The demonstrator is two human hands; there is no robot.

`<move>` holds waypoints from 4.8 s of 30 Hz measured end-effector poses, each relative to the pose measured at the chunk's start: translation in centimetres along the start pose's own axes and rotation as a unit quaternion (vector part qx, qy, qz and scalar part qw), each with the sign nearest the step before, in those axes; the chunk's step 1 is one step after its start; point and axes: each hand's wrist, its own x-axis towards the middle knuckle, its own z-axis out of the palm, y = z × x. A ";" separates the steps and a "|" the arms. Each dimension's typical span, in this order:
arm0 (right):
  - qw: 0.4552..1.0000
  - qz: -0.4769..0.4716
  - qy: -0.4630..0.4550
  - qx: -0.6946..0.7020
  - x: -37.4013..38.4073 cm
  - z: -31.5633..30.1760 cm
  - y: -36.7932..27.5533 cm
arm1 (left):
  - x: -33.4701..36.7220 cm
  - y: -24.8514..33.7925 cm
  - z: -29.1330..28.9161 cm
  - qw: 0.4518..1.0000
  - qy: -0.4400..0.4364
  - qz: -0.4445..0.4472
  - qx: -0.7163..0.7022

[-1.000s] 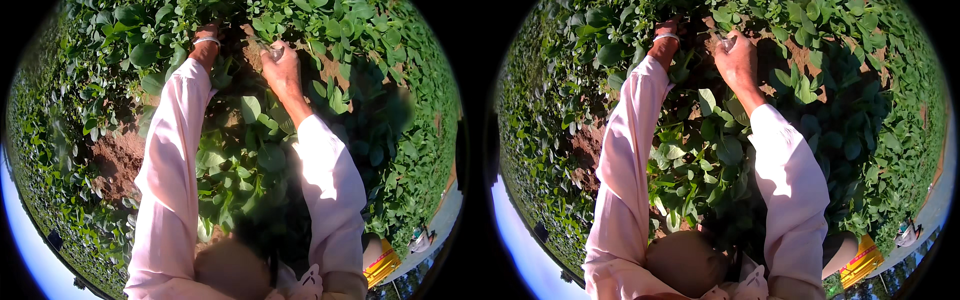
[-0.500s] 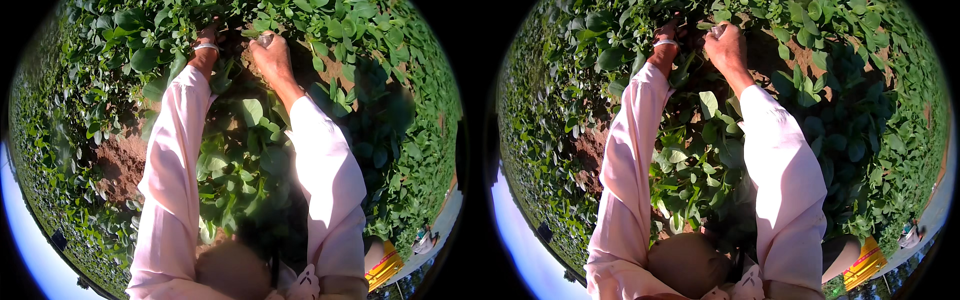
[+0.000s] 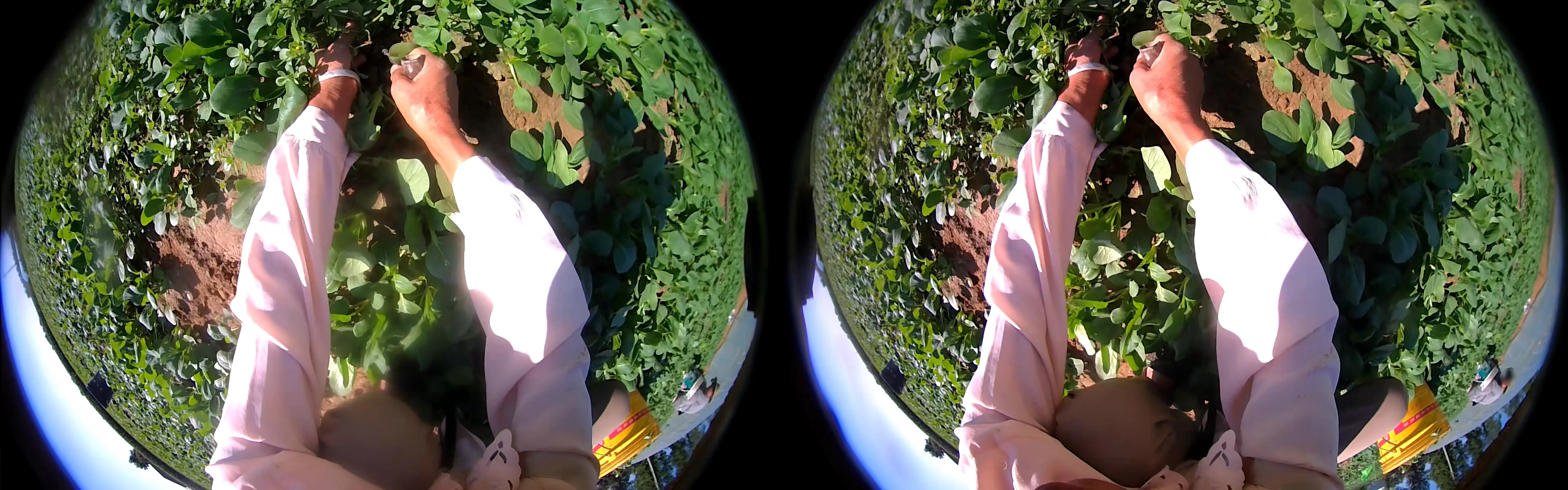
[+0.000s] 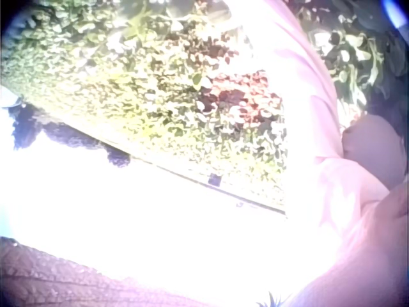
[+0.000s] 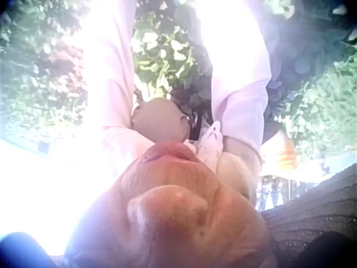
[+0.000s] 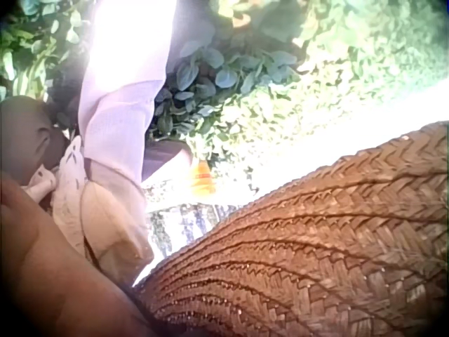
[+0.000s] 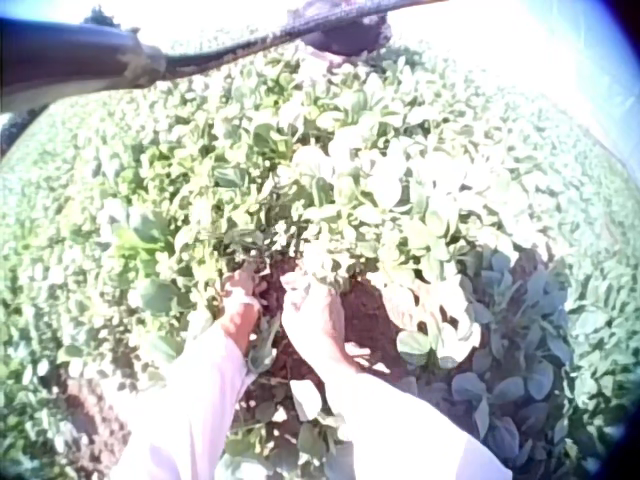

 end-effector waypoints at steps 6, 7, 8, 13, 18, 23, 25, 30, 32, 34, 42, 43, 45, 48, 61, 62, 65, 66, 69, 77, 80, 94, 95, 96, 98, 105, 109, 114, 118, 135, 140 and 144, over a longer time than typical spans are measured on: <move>0.999 -0.022 0.010 0.032 -1.7 -1.4 1.1 | 1.0 -0.8 -0.6 0.997 -0.055 0.055 0.029; 0.998 -0.053 0.023 0.025 -2.9 -2.1 1.8 | 1.6 -0.6 -1.2 0.989 -0.061 0.074 0.112; 0.998 -0.048 -0.003 0.033 -3.7 -2.3 1.8 | 3.0 -1.0 -2.2 0.982 -0.062 0.121 0.133; 0.997 -0.046 -0.043 0.048 -5.1 -5.4 3.3 | 1.5 -2.6 -0.3 0.985 -0.127 0.113 0.015; 0.997 -0.051 -0.040 0.043 -2.5 -2.4 1.6 | 0.5 -0.4 -0.7 0.994 -0.051 0.053 -0.076; 0.995 0.038 -0.039 0.084 0.6 1.0 0.8 | 2.8 -2.5 -2.3 0.985 -0.083 0.148 0.037; 0.998 0.004 -0.031 0.056 -0.8 -1.1 1.2 | 2.1 -2.0 -1.8 0.931 -0.072 0.187 0.305; 0.998 -0.038 -0.054 0.002 -7.7 -6.4 2.2 | 1.1 -0.4 -0.2 0.954 0.014 0.113 0.278; 0.998 -0.026 -0.050 0.010 -8.5 -7.0 2.6 | -1.1 0.5 2.2 0.878 0.043 0.220 0.424; 0.999 -0.032 -0.032 0.015 -8.7 -6.5 3.0 | -1.8 1.3 3.8 0.757 0.001 0.293 0.584; 0.993 -0.035 -0.059 0.092 -8.8 -4.5 0.9 | 4.5 -1.2 5.1 0.694 0.170 0.369 0.595; 0.996 -0.018 -0.042 0.076 -8.4 -5.5 2.3 | 1.5 -1.2 7.1 0.700 0.121 0.362 0.603; 0.997 -0.012 -0.041 0.061 -8.2 -5.9 2.5 | 1.0 0.3 6.5 0.718 0.077 0.309 0.620; 1.000 -0.017 0.003 0.007 -7.7 -7.5 4.2 | 0.5 -1.2 8.0 0.869 0.003 0.409 0.279; 0.999 -0.033 -0.028 0.021 -6.4 -6.8 -0.2 | 4.5 3.8 -4.5 0.988 0.115 0.068 0.074; 0.997 -0.052 -0.046 0.030 -6.1 -5.8 -1.0 | 6.2 3.6 -6.6 0.986 0.109 0.106 0.071; 0.995 -0.076 -0.053 -0.035 -4.8 -4.1 0.0 | 1.9 4.4 -4.6 0.988 0.088 0.069 -0.103; 0.994 -0.091 -0.052 -0.024 -4.8 -3.2 -0.3 | 1.2 5.0 -5.1 0.991 0.101 0.080 -0.036; 0.996 -0.071 -0.045 -0.021 -3.9 -1.3 -1.2 | -0.8 5.2 -5.0 0.987 0.101 0.118 0.051; 0.994 -0.009 -0.042 -0.100 -1.4 2.6 -5.7 | 1.4 3.6 -4.2 0.731 0.005 0.398 0.554; 0.995 -0.022 -0.056 -0.086 -0.4 2.2 -4.6 | 1.1 4.3 -4.2 0.684 -0.038 0.365 0.630; 0.985 -0.136 -0.096 -0.041 -6.5 -4.3 -1.5 | 6.0 7.8 -12.4 0.556 -0.119 0.452 0.687; 0.983 -0.143 -0.104 -0.042 -7.0 -4.0 -1.6 | 6.6 7.9 -12.8 0.533 -0.100 0.456 0.705; 0.982 -0.129 -0.128 -0.045 -7.3 -3.7 -1.8 | 7.2 7.9 -13.2 0.509 -0.080 0.460 0.723; 0.979 -0.131 -0.145 -0.054 -7.6 -3.6 -1.8 | 6.2 8.4 -12.5 0.628 -0.078 0.389 0.670; 0.978 -0.100 -0.150 -0.100 -9.0 -2.5 -3.5 | 0.9 8.6 -9.7 0.619 -0.174 0.362 0.675; 0.982 -0.108 -0.122 -0.094 -9.4 -1.0 -3.2 | -2.5 7.5 -8.6 0.474 -0.143 0.341 0.799; 0.981 -0.111 -0.132 -0.091 -10.4 -1.6 -3.1 | -2.7 6.9 -8.4 0.480 -0.111 0.334 0.804; 0.978 -0.100 -0.131 -0.131 -10.5 -0.5 -3.6 | -1.6 6.7 -9.1 0.518 -0.108 0.346 0.775; 0.991 -0.092 -0.065 -0.077 -8.6 1.7 -2.4 | 2.0 6.3 -10.7 0.779 -0.084 0.215 0.583; 0.996 -0.059 -0.054 -0.042 -9.4 -0.1 -2.5 | -0.5 8.1 -12.3 0.917 -0.053 0.183 0.351; 0.994 -0.089 -0.047 -0.038 -8.4 1.2 -3.2 | 3.3 6.0 -12.0 0.797 -0.060 0.346 0.492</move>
